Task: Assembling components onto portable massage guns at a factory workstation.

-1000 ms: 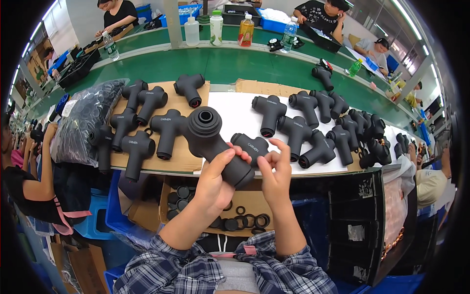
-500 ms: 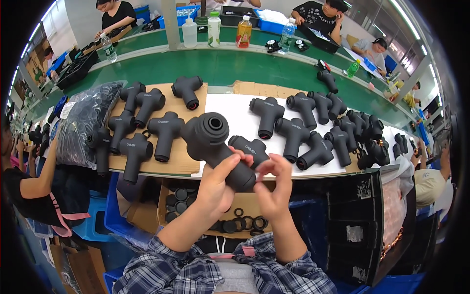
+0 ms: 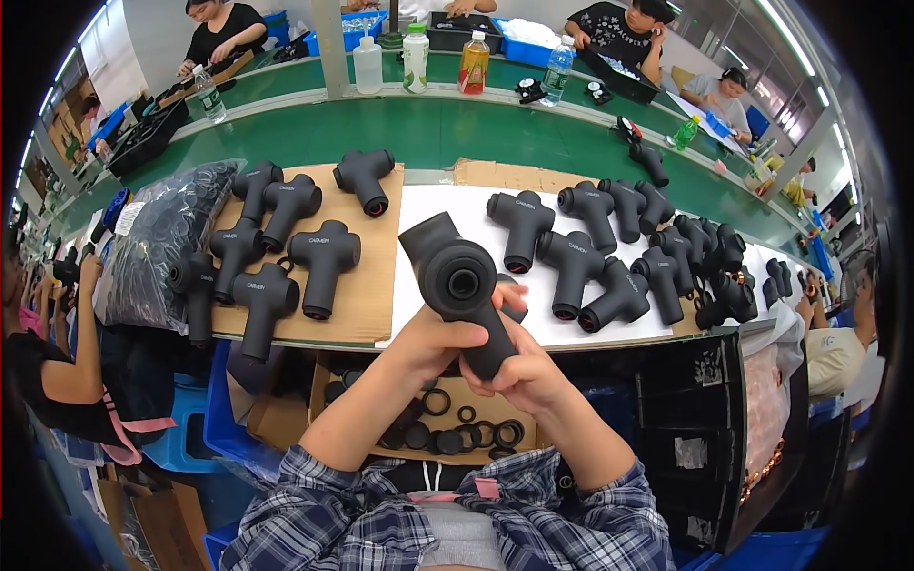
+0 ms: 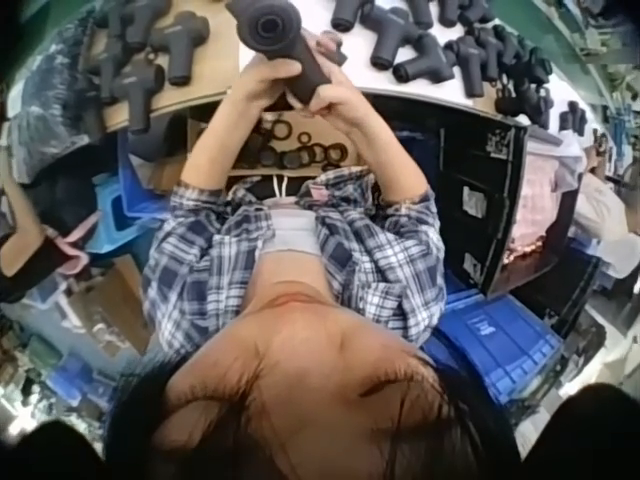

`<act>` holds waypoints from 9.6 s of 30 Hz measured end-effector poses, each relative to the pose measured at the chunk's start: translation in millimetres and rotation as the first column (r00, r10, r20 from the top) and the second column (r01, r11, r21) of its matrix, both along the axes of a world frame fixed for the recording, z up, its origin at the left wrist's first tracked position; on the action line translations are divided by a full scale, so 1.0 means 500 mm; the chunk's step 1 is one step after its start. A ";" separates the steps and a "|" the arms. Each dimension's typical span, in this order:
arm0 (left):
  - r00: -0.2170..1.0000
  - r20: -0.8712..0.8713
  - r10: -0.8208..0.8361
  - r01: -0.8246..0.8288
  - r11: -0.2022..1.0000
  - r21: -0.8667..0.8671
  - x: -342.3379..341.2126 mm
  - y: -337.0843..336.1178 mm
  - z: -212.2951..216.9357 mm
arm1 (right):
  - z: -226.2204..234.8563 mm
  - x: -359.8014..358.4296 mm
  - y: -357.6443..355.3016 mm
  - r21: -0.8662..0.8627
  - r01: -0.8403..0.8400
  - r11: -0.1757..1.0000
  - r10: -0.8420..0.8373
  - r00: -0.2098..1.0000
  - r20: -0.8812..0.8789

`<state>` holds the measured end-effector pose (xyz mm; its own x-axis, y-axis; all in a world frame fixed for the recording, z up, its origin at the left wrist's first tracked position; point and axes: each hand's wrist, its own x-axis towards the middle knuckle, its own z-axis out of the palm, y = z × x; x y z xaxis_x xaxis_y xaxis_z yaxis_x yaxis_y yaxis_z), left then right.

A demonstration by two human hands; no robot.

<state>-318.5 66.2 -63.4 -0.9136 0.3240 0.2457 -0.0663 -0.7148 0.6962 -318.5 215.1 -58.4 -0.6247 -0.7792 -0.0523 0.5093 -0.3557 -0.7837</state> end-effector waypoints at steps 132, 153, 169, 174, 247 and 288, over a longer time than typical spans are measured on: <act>0.794 0.500 0.347 -0.331 0.935 -0.123 0.103 0.070 -0.016 | -0.095 0.110 0.002 -0.260 0.888 0.379 -0.582 0.011 -0.813; 0.848 0.355 0.394 -0.378 0.918 -0.116 0.113 0.051 0.000 | -0.083 0.024 0.079 0.216 0.192 0.957 -0.146 0.966 -0.213; 0.866 0.399 0.301 -0.316 0.948 -0.030 0.131 0.011 0.018 | -0.042 0.041 0.014 0.377 0.703 0.602 -0.421 0.681 -0.599; 0.855 0.446 0.266 -0.287 0.958 -0.020 0.131 0.012 0.007 | -0.035 0.062 0.019 0.235 0.562 0.793 -0.363 0.746 -0.558; 0.897 0.020 0.441 -0.271 0.588 -0.762 0.066 -0.013 -0.041 | 0.057 0.014 -0.024 -0.250 0.769 0.589 -0.127 -0.217 -0.968; 0.621 -0.255 0.741 -0.663 0.324 -0.675 -0.389 -0.089 -0.119 | -0.063 -0.573 -0.203 0.533 0.632 0.563 -0.122 0.702 -0.702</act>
<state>-513.2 21.7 -123.1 -0.8851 -0.4274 0.1844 0.1423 0.1289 0.9814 -605.2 113.8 -90.1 -0.9477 -0.3192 -0.0017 -0.1258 0.3782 -0.9171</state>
